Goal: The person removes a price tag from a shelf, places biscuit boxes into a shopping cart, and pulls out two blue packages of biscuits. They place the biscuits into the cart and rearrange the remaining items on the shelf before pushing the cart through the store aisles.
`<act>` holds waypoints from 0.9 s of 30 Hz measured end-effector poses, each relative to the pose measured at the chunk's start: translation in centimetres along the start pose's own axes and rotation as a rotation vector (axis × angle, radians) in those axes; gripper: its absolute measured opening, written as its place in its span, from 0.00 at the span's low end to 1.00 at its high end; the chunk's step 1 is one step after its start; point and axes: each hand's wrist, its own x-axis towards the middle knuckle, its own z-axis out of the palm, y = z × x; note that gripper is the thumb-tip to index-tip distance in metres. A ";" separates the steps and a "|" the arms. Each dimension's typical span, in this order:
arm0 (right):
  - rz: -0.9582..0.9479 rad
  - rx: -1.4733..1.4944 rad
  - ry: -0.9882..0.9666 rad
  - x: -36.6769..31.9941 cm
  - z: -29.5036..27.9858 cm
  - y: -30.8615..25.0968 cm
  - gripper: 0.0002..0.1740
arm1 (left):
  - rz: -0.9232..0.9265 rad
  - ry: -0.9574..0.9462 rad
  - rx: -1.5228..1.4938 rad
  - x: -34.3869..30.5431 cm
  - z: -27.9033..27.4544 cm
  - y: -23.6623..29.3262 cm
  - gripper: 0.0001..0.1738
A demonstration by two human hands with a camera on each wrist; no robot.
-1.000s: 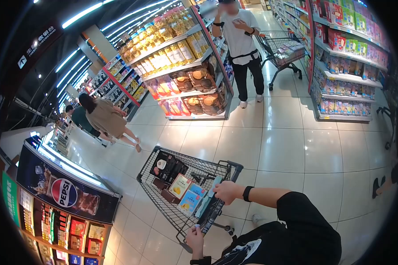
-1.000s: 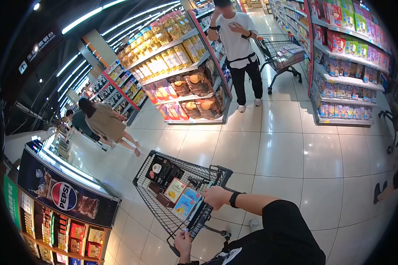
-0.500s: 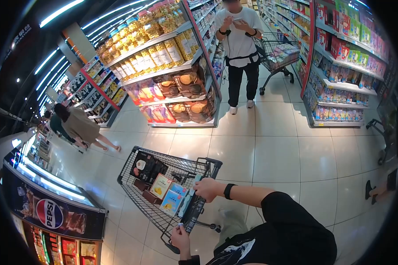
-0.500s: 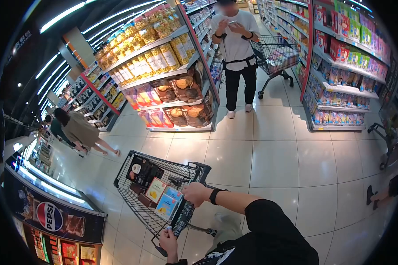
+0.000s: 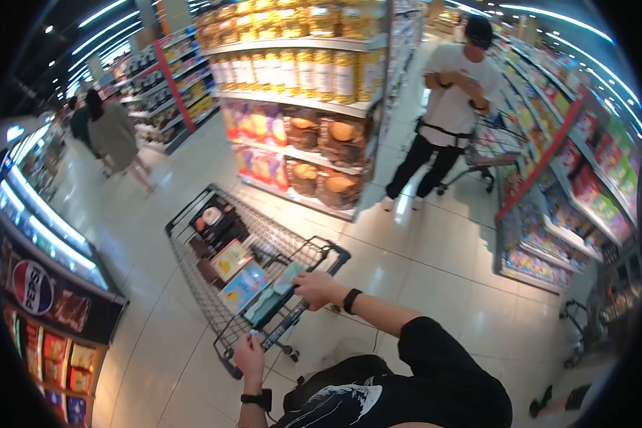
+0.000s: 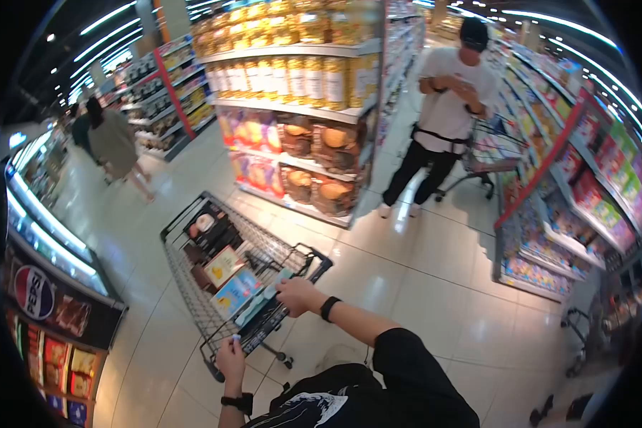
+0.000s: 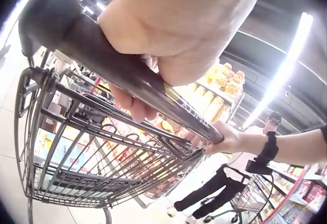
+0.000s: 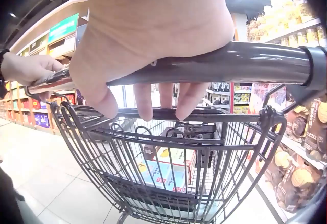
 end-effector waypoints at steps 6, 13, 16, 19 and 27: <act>-0.071 0.013 -0.060 6.1 -1.7 5.9 0.17 | -0.092 -0.038 0.052 8.2 2.0 0.6 0.08; -0.011 0.027 -0.110 12.5 -1.9 11.7 0.21 | -0.167 -0.075 0.096 16.2 3.8 1.8 0.09; -0.039 0.034 -0.080 15.1 -2.4 13.4 0.21 | -0.176 -0.039 0.096 19.3 5.0 1.0 0.08; -0.041 0.031 -0.093 17.8 -3.0 15.9 0.21 | -0.211 -0.036 0.083 22.0 6.3 0.6 0.07; -0.086 0.013 0.013 26.0 -3.7 20.2 0.20 | -0.166 -0.020 0.078 31.0 8.0 -2.0 0.08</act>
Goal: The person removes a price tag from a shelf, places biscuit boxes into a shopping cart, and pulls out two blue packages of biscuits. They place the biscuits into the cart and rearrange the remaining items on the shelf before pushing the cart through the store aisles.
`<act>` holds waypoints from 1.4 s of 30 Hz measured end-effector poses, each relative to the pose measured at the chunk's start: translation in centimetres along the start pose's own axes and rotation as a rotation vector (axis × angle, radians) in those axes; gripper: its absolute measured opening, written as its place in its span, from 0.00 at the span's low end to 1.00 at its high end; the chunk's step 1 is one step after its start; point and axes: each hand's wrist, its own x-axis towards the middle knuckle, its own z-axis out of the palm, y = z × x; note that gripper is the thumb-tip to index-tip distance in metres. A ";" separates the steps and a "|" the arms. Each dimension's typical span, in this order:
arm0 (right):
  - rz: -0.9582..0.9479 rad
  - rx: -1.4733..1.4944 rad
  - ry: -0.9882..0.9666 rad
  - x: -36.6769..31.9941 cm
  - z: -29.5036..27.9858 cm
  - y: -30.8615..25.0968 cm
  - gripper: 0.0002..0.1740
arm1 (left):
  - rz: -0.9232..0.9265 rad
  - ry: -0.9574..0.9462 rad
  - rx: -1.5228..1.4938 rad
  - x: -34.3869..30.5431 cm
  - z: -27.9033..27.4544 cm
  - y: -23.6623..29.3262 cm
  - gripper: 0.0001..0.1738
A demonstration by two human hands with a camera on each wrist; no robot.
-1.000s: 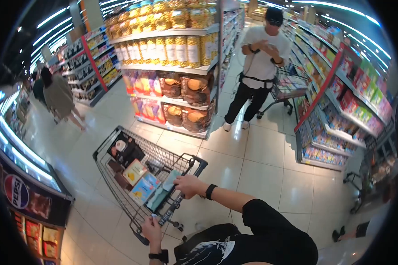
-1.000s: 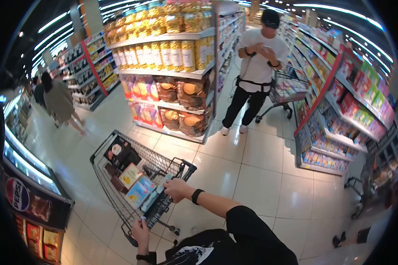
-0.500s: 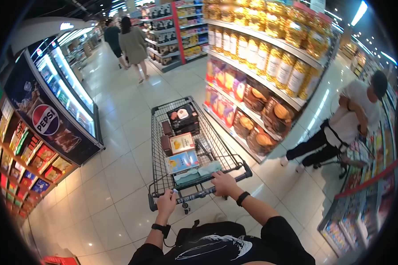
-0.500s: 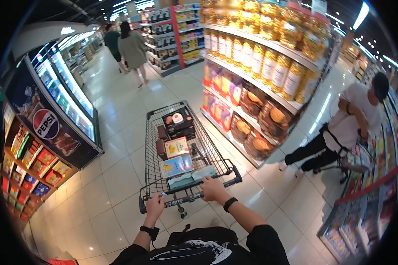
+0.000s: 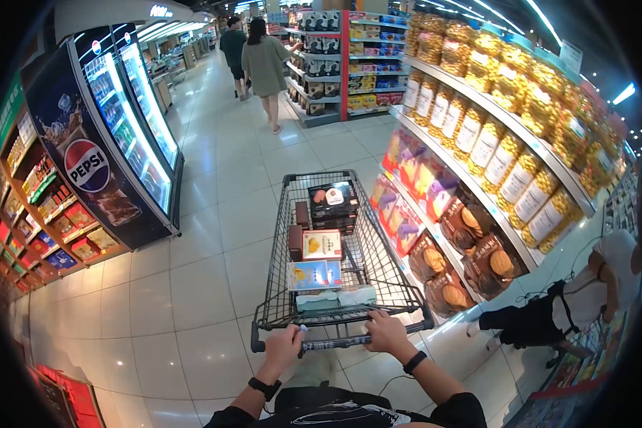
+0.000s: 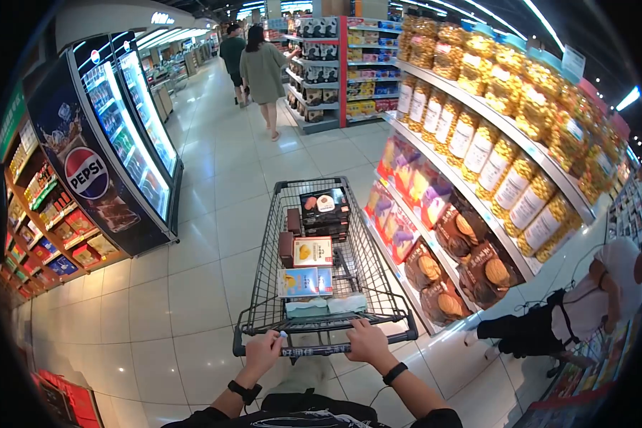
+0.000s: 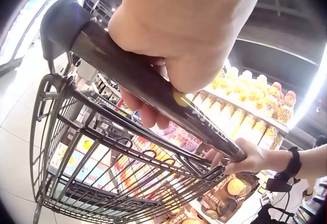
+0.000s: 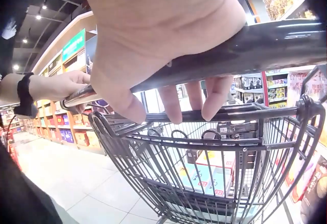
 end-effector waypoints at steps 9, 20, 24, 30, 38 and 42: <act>0.035 -0.007 -0.032 11.3 -0.5 2.8 0.21 | 0.059 -0.061 0.063 12.1 -0.2 -4.8 0.09; 0.107 0.024 -0.056 25.1 0.3 4.6 0.20 | 0.083 0.015 0.132 26.4 -1.3 -9.7 0.07; 0.114 0.038 -0.046 29.3 0.4 5.0 0.20 | 0.088 0.032 0.087 30.5 -1.6 -11.7 0.08; 0.137 0.039 -0.116 35.4 -0.6 5.9 0.24 | 0.080 0.030 0.048 36.4 -2.7 -13.0 0.07; 0.135 0.016 -0.169 42.5 -0.9 7.8 0.23 | 0.044 -0.050 0.038 44.1 -4.1 -14.1 0.06; 0.137 0.021 -0.220 45.9 -1.2 8.6 0.22 | 0.085 0.002 0.016 46.9 -3.6 -15.4 0.07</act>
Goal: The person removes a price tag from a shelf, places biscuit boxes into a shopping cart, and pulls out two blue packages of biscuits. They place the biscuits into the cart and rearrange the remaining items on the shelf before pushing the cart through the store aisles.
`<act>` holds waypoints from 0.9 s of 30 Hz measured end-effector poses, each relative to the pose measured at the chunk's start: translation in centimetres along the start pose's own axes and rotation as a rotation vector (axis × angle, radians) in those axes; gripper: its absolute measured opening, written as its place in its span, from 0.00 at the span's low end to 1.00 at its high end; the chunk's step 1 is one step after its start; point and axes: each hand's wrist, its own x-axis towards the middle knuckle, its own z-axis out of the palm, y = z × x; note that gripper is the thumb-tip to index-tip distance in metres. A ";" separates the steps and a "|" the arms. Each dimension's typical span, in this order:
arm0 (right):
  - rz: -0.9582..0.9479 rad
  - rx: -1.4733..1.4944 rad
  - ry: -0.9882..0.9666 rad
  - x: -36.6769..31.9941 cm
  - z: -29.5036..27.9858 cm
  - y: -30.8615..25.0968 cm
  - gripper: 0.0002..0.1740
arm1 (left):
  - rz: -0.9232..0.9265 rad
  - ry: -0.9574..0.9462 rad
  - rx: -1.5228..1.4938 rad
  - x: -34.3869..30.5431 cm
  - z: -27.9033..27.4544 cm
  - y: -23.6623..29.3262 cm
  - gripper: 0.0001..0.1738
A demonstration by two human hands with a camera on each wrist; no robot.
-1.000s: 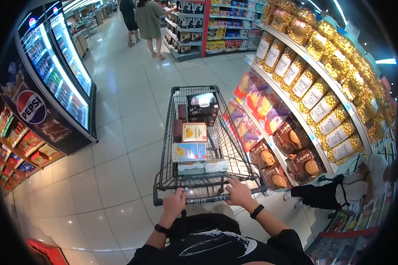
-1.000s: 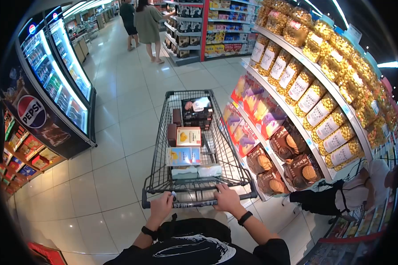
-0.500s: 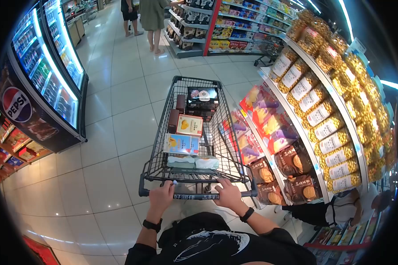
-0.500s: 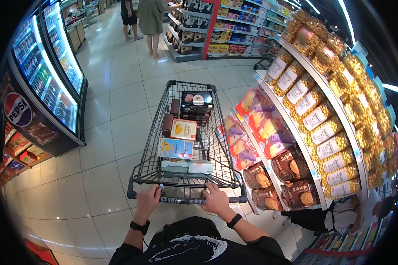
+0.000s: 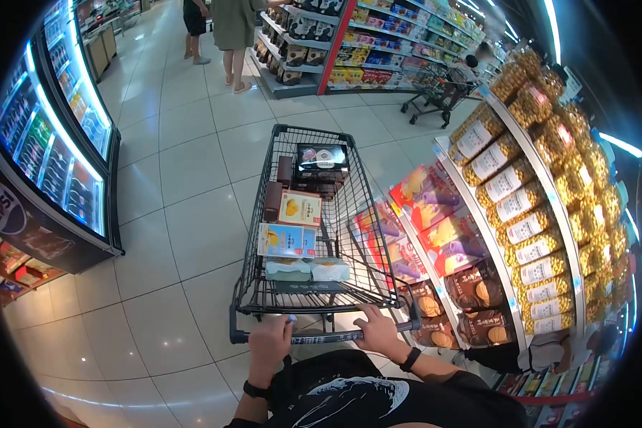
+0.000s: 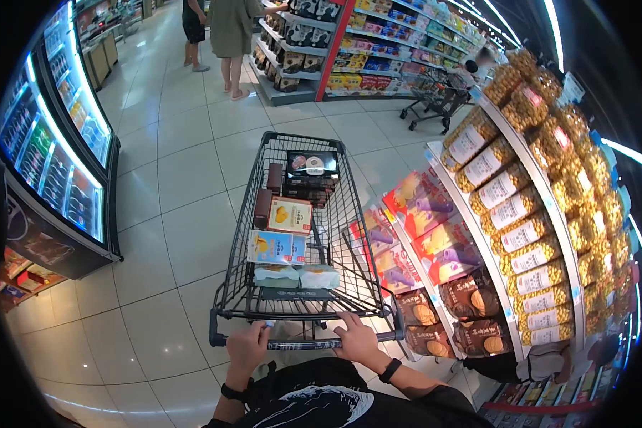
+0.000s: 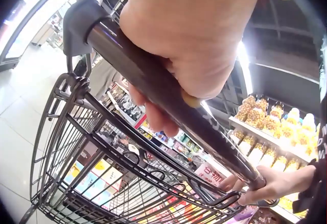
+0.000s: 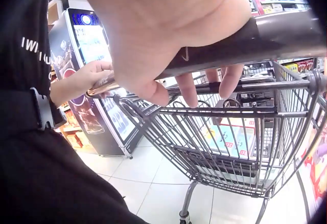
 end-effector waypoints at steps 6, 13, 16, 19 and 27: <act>0.015 0.017 0.064 2.6 -0.3 0.1 0.19 | 0.011 -0.021 -0.003 2.6 -0.6 -1.0 0.07; 0.142 0.005 0.053 1.8 1.2 -1.2 0.19 | 0.107 -0.050 0.062 2.0 0.3 -3.9 0.07; 0.221 0.028 0.094 1.0 3.4 -2.1 0.19 | 0.152 -0.074 0.023 2.0 -0.4 -4.1 0.07; 0.272 0.056 0.192 0.2 5.1 -3.7 0.18 | 0.240 -0.130 0.021 2.0 -0.2 -5.1 0.07; 0.434 0.160 0.098 4.3 5.8 -12.1 0.14 | 0.228 -0.105 0.056 4.7 -3.6 -12.4 0.09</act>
